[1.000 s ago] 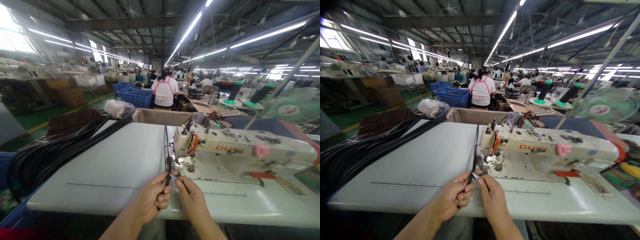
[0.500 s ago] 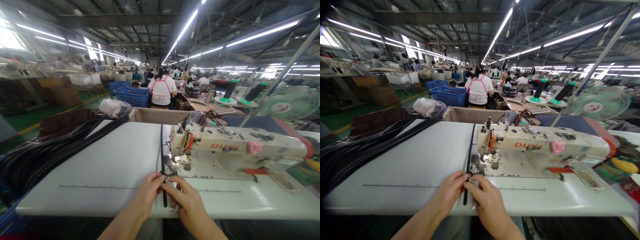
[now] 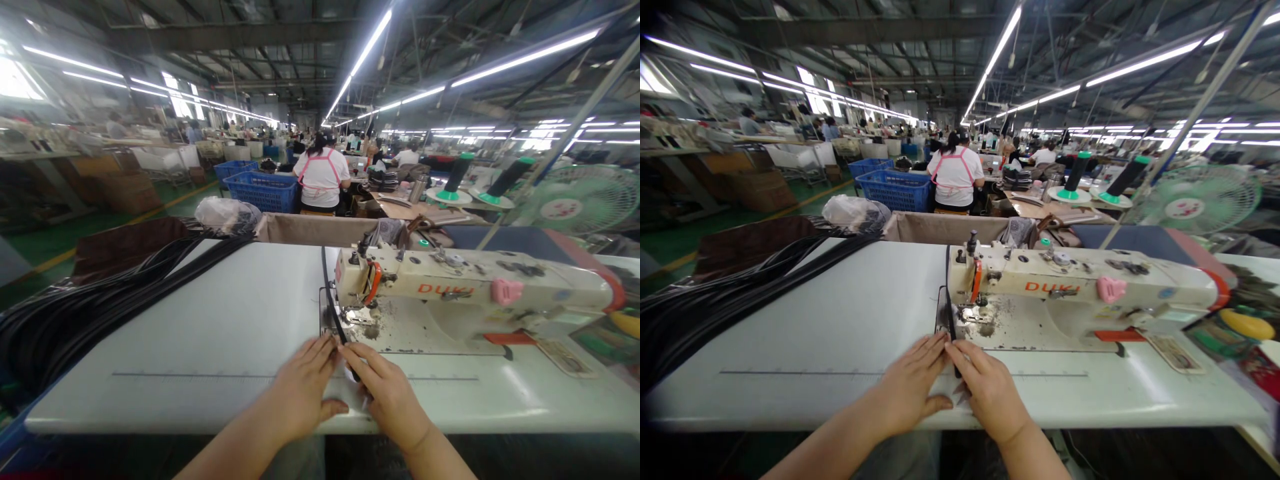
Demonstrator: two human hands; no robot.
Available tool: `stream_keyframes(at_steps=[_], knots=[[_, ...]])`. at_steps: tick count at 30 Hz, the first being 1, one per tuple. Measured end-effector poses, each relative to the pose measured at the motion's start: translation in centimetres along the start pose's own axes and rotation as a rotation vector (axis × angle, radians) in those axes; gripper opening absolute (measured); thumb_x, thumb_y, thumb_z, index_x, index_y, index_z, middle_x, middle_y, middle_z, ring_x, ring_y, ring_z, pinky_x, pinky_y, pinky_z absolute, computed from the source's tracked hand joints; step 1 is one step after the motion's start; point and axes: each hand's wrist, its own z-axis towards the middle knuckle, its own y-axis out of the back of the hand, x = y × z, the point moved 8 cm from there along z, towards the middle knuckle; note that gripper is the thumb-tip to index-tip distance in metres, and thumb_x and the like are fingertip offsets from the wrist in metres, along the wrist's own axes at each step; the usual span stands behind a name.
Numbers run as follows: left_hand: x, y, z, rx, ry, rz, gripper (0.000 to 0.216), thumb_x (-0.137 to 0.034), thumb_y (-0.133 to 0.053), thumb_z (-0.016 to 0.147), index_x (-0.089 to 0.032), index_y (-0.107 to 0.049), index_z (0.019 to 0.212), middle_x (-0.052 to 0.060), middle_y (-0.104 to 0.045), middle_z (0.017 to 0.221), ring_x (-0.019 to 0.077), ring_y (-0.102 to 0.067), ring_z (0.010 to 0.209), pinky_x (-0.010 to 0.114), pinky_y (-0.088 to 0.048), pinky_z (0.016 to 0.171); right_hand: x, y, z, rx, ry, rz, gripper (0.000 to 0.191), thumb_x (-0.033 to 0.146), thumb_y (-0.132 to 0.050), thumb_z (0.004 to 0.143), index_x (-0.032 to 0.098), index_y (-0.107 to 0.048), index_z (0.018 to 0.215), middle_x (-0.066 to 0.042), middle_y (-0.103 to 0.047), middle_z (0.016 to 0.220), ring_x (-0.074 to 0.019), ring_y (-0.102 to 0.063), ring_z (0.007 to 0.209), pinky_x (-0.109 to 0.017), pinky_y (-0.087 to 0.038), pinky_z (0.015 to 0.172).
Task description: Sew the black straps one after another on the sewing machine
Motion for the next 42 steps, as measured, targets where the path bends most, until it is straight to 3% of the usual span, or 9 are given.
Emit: stream_keyframes(at_steps=[6, 10, 13, 16, 18, 23, 27, 32, 42], knots=[[8.1, 2.7, -1.3, -0.033, 0.270, 0.299, 0.078, -0.060, -0.044, 0.101, -0.015, -0.029, 0.163, 0.015, -0.027, 0.171, 0.0317, -0.024, 0.159, 0.053, -0.023, 0.130, -0.9, -0.4, -0.5, 0.037, -0.010, -0.075, 0.076, -0.005, -0.041, 0.080, 0.023, -0.057, 0.149, -0.012, -0.072, 0.131, -0.0216, -0.070, 0.120, -0.036, -0.062, 0.099], [11.2, 4.4, -1.8, -0.204, 0.556, 0.398, 0.083, -0.058, -0.042, 0.100, -0.001, -0.032, 0.159, 0.029, -0.029, 0.166, 0.0423, -0.022, 0.158, 0.062, -0.022, 0.127, -1.0, -1.0, -0.5, 0.044, 0.031, -0.118, 0.067, -0.003, -0.043, 0.085, 0.020, -0.060, 0.145, -0.013, -0.073, 0.129, -0.0225, -0.070, 0.118, -0.037, -0.063, 0.097], [9.0, 4.0, -0.5, -0.282, 0.485, 0.362, 0.081, -0.054, -0.043, 0.101, 0.000, -0.030, 0.159, 0.030, -0.027, 0.167, 0.0422, -0.019, 0.159, 0.062, -0.024, 0.127, -1.3, -1.3, -0.2, 0.027, 0.047, -0.142, 0.063, -0.003, -0.045, 0.085, 0.019, -0.063, 0.141, -0.013, -0.074, 0.127, -0.0229, -0.070, 0.118, -0.036, -0.063, 0.097], [4.5, 2.1, 1.9, -0.163, 0.146, 0.244, 0.078, -0.053, -0.050, 0.101, -0.011, -0.026, 0.162, 0.019, -0.024, 0.171, 0.0329, -0.020, 0.161, 0.053, -0.025, 0.130, -1.7, -1.5, 0.1, 0.021, 0.026, -0.150, 0.062, -0.003, -0.045, 0.084, 0.018, -0.066, 0.138, -0.012, -0.075, 0.126, -0.0228, -0.071, 0.116, -0.036, -0.063, 0.095], [2.8, 1.3, 3.0, -0.093, 0.033, 0.204, 0.081, -0.054, -0.054, 0.099, -0.014, -0.025, 0.164, 0.016, -0.022, 0.172, 0.0300, -0.020, 0.161, 0.049, -0.024, 0.131, -1.9, -1.7, 0.3, 0.030, 0.009, -0.151, 0.061, -0.003, -0.045, 0.082, 0.018, -0.068, 0.135, -0.012, -0.075, 0.125, -0.0231, -0.071, 0.115, -0.037, -0.063, 0.095], [4.1, 0.8, 4.5, -0.014, 0.093, 0.205, 0.088, -0.062, -0.054, 0.097, -0.006, -0.029, 0.161, 0.023, -0.025, 0.169, 0.0328, -0.025, 0.159, 0.049, -0.023, 0.131, -2.5, -1.9, 0.4, 0.046, -0.061, -0.140, 0.054, -0.003, -0.052, 0.081, 0.018, -0.074, 0.125, -0.010, -0.078, 0.120, -0.0228, -0.073, 0.111, -0.036, -0.062, 0.098], [5.1, 0.9, 4.6, -0.056, 0.076, 0.246, 0.090, -0.068, -0.046, 0.099, -0.006, -0.028, 0.161, 0.023, -0.028, 0.169, 0.0335, -0.027, 0.158, 0.049, -0.024, 0.131, -3.2, -2.3, 0.3, 0.041, -0.125, -0.166, 0.050, -0.003, -0.058, 0.080, 0.020, -0.075, 0.121, -0.008, -0.078, 0.120, -0.0221, -0.072, 0.115, -0.036, -0.059, 0.103], [4.8, 1.3, 4.2, -0.146, 0.021, 0.279, 0.084, -0.068, -0.040, 0.101, -0.015, -0.022, 0.164, 0.017, -0.033, 0.168, 0.0310, -0.031, 0.157, 0.052, -0.027, 0.130, -3.8, -3.0, 0.0, 0.058, -0.162, -0.223, 0.054, -0.005, -0.060, 0.078, 0.019, -0.074, 0.125, -0.007, -0.076, 0.127, -0.0231, -0.069, 0.121, -0.036, -0.056, 0.109], [4.8, 1.1, 4.8, -0.122, 0.062, 0.278, 0.060, -0.054, -0.049, 0.103, -0.027, -0.044, 0.157, 0.013, -0.040, 0.166, 0.0326, -0.037, 0.154, 0.057, -0.034, 0.126, -4.5, -3.7, 0.0, 0.098, -0.219, -0.257, 0.059, -0.005, -0.058, 0.078, 0.019, -0.071, 0.130, -0.005, -0.072, 0.137, -0.0257, -0.065, 0.128, -0.041, -0.054, 0.112]])
